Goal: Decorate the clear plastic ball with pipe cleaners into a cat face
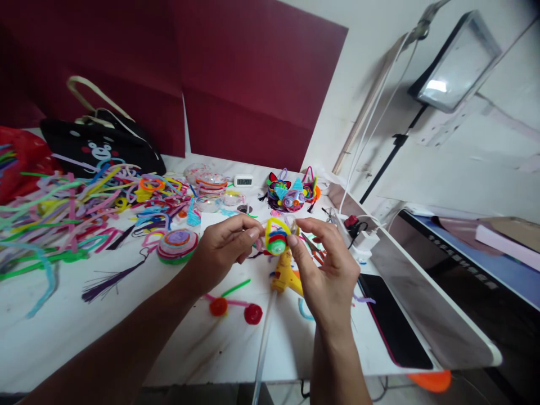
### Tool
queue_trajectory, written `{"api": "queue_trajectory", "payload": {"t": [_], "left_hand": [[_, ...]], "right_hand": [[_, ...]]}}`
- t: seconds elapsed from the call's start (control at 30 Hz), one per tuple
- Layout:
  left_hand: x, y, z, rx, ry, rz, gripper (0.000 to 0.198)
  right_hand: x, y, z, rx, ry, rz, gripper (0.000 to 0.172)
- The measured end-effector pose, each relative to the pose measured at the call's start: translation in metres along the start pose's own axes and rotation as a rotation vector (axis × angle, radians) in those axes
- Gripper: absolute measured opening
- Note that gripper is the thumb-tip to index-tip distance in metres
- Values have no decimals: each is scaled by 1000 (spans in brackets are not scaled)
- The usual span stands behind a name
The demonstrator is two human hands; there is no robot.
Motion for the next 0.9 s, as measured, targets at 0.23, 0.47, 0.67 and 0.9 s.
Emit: {"api": "queue_trajectory", "payload": {"t": [0.23, 0.47, 0.67, 0.9], "left_hand": [[0, -1, 0, -2, -26, 2, 14], [0, 0, -2, -60, -103, 39, 17], [1, 0, -4, -75, -128, 50, 18], [-2, -3, 1, -89, -137, 42, 19]], "right_hand": [[1, 1, -2, 48, -14, 17, 14], [4, -1, -3, 69, 3, 30, 10], [6, -1, -5, 75, 1, 46, 9], [10, -1, -6, 55, 24, 45, 8]]}}
Point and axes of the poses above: each hand's wrist, its own y-axis away from the middle knuckle, its own x-axis out of the palm, z = x × y, the point moved 2 cm from there along -y, towards the middle knuckle, and after that the axes turned 4 degrees about -y, right-handed, at the moved point
